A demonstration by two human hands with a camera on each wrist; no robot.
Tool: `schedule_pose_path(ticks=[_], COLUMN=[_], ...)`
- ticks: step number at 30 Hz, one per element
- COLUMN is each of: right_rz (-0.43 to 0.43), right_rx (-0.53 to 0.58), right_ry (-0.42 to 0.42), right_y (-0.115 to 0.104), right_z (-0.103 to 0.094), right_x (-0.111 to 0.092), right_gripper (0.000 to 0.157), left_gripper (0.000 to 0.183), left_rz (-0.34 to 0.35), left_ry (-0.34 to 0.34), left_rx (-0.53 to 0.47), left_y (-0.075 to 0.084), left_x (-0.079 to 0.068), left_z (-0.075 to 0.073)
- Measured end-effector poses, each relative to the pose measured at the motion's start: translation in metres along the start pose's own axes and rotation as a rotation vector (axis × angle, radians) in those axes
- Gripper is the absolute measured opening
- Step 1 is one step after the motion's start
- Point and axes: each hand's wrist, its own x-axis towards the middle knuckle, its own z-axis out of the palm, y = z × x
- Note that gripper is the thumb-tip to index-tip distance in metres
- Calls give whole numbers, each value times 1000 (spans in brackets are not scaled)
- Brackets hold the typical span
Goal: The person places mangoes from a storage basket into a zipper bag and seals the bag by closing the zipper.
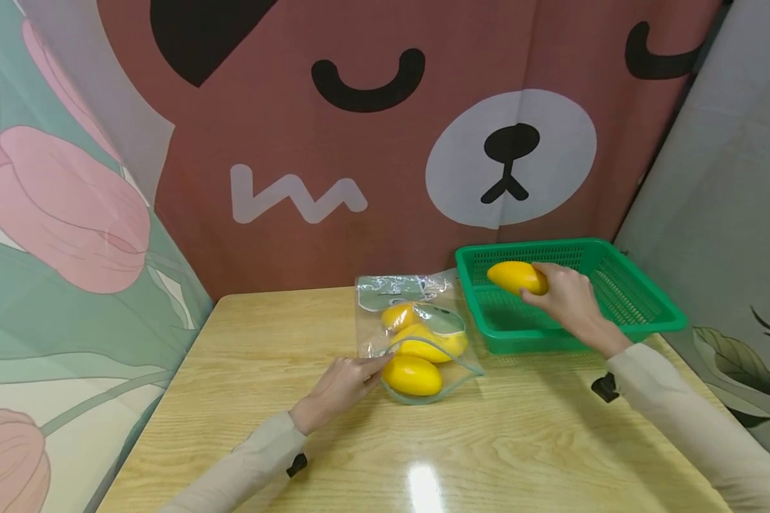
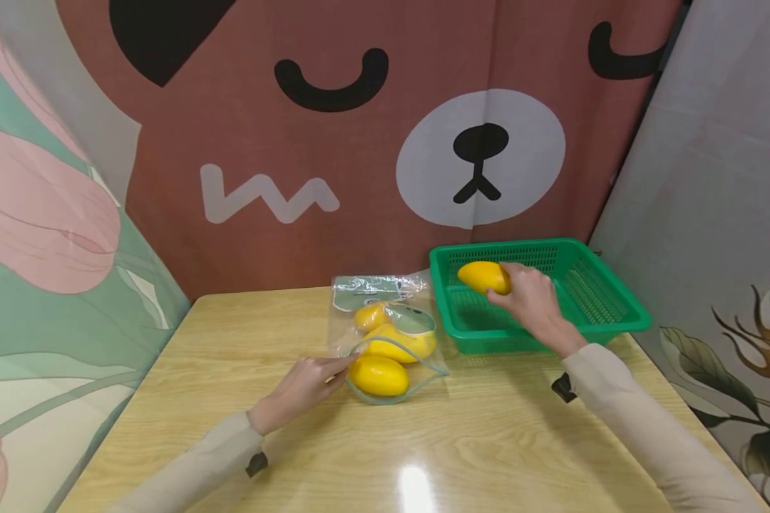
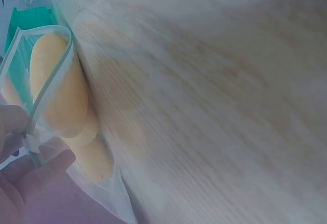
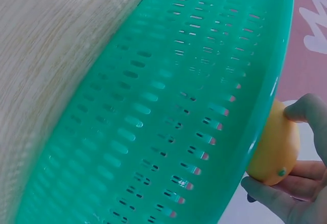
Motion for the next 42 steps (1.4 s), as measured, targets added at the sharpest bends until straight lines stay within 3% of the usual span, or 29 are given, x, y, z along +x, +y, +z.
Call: schedule_pose_path(ticks=[11, 42], right_rz=[-49, -76], right_rx=[20, 88], right_ry=[94, 128], right_y=[-10, -33], right_z=[-4, -10], right_x=[-3, -17], right_gripper=[49, 52], left_gripper=[39, 42], left_rz=[-11, -25], left_ry=[-19, -24], left_rx=[3, 0], left_y=[1, 2], left_x=[1, 1], left_z=[0, -1])
